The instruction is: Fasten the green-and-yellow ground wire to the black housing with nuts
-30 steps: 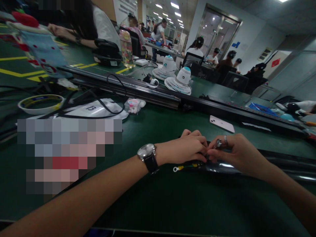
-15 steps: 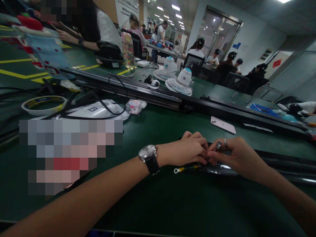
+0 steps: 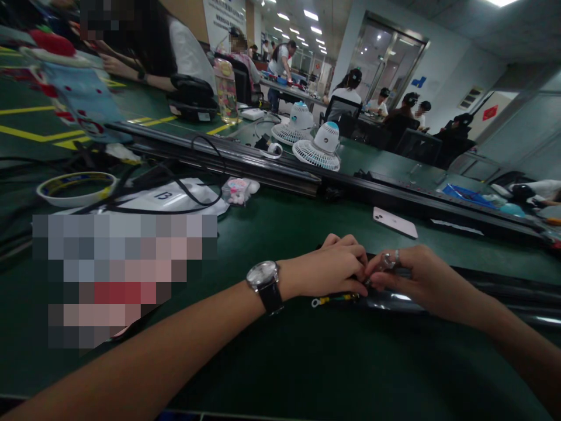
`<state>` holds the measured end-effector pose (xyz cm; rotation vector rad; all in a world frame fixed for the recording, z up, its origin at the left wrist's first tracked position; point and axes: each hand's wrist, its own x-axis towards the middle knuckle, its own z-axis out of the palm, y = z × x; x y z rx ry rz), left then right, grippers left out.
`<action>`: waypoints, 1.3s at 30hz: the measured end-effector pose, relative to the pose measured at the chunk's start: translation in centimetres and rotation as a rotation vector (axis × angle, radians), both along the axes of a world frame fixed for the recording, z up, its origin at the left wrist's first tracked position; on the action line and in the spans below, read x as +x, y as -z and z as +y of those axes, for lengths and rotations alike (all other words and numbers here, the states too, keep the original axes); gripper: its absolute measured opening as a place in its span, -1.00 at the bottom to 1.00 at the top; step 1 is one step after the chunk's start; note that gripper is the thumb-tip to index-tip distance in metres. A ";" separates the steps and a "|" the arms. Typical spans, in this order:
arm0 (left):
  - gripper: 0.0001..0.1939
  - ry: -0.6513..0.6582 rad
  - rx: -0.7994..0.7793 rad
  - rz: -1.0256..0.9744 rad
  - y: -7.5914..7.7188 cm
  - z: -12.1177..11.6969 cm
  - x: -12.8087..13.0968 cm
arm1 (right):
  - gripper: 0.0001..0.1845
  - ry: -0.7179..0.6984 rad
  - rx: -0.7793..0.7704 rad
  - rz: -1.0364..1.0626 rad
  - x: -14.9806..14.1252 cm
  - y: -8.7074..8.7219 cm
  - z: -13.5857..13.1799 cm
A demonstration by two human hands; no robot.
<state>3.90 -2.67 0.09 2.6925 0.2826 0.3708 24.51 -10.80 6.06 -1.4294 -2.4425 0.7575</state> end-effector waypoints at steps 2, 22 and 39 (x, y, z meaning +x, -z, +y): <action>-0.76 0.001 -0.009 -0.003 0.0 0.0 0.0 | -0.79 -0.039 0.005 -0.019 0.1 -0.1 0.1; -0.77 0.014 -0.011 -0.050 0.0 0.1 -0.1 | -0.82 -0.164 0.007 -0.091 -0.4 -1.4 0.8; -0.83 0.048 -0.020 -0.011 -0.5 0.3 -0.8 | -0.80 -0.256 -0.040 -0.113 -1.5 -2.6 1.5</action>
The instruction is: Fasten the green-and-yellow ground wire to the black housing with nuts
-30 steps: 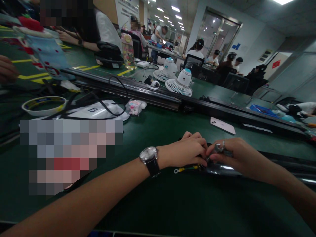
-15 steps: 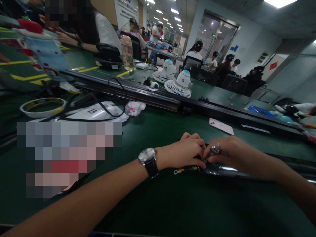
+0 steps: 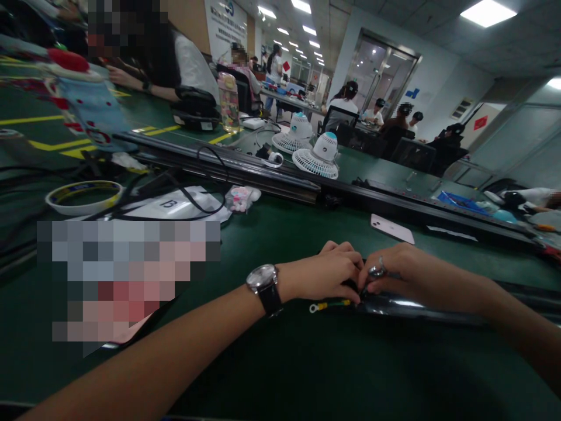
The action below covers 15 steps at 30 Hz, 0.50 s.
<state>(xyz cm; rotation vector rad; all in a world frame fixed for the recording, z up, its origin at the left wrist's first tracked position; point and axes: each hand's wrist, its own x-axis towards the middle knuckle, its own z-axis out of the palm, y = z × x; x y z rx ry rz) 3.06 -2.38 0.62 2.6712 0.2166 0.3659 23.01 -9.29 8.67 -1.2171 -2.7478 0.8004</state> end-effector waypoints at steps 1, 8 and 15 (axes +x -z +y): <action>-0.85 0.004 -0.002 0.009 0.0 0.0 0.0 | -0.80 0.000 -0.007 -0.001 0.0 -0.1 0.0; -0.88 0.016 -0.024 -0.012 0.0 0.1 -0.3 | -0.82 -0.004 -0.054 0.017 -0.2 -0.6 -0.1; -0.83 -0.002 -0.026 -0.003 0.3 0.1 -0.5 | -0.83 0.014 0.007 0.003 -0.9 -0.6 -0.3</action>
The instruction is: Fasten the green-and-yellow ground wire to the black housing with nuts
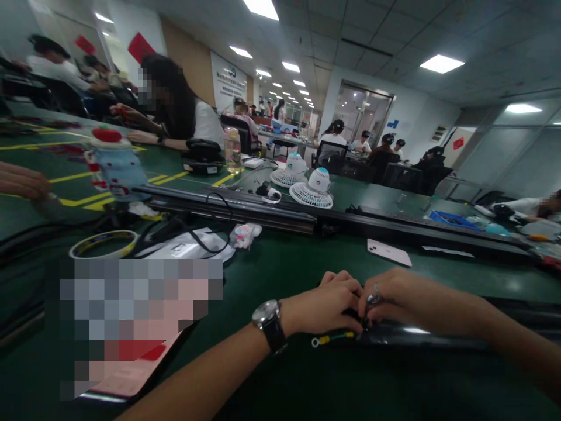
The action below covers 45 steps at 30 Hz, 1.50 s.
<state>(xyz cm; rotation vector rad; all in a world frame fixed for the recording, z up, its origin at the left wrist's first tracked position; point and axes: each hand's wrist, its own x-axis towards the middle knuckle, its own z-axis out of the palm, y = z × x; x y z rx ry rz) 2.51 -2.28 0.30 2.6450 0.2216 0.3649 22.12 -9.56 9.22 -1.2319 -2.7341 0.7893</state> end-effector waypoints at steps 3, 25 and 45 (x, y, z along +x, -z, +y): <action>-0.83 -0.016 0.012 0.019 0.2 0.1 0.2 | -0.84 -0.011 0.040 -0.005 0.2 0.2 0.1; -0.86 -0.043 -0.007 0.033 0.4 0.1 0.6 | -0.85 -0.038 0.032 0.081 1.1 0.9 0.3; -0.87 -0.066 -0.014 0.038 -0.2 0.0 0.6 | -0.89 0.065 0.199 0.123 1.4 1.4 -0.7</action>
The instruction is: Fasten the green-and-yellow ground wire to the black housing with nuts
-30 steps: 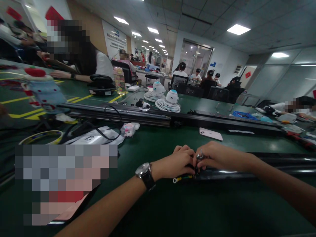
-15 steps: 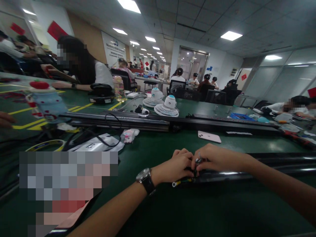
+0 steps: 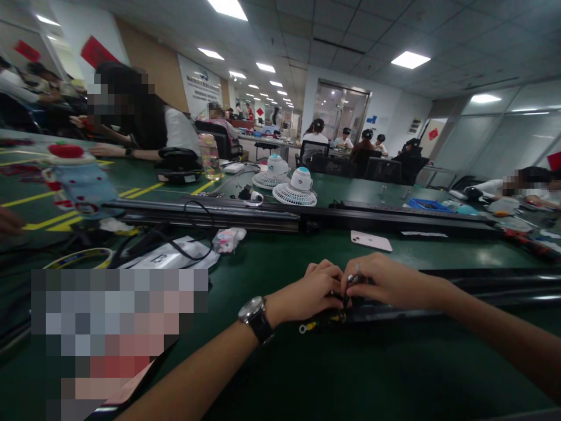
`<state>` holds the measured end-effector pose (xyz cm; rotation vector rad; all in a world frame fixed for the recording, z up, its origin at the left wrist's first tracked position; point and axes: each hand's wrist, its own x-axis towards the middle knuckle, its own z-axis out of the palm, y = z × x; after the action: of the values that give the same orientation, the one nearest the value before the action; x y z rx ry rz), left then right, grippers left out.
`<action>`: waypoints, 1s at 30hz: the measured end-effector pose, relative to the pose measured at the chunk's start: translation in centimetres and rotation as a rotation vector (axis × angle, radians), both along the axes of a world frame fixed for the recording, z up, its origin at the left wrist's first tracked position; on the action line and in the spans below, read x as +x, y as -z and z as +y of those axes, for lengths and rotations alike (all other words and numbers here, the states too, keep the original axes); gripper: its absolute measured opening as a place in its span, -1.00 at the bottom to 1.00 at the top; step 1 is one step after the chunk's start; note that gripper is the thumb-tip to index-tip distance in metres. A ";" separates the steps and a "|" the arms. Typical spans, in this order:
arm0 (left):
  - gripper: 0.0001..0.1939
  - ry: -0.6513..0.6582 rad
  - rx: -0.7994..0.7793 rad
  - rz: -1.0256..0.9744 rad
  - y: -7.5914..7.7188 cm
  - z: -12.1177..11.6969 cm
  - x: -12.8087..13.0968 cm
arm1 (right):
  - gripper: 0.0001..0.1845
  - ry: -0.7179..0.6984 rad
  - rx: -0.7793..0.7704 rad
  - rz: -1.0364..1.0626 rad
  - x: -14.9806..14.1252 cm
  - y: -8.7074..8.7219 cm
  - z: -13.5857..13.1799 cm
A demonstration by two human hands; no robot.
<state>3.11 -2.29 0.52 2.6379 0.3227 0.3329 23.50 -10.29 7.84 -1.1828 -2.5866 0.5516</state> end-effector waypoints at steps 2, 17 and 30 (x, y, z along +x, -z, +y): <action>-0.86 0.004 -0.005 -0.008 0.1 0.1 0.0 | -0.89 -0.001 0.002 -0.008 0.0 0.0 0.1; -0.89 0.011 -0.011 -0.026 0.7 0.1 0.2 | -0.92 -0.034 0.025 -0.046 0.0 0.5 0.2; -0.87 0.010 -0.002 -0.031 0.5 0.0 0.0 | -0.91 -0.042 -0.068 -0.016 -0.2 -0.1 0.5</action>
<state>3.10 -2.26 -0.01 2.6286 0.2995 0.3691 23.30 -9.83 7.91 -1.1611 -2.6306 0.6467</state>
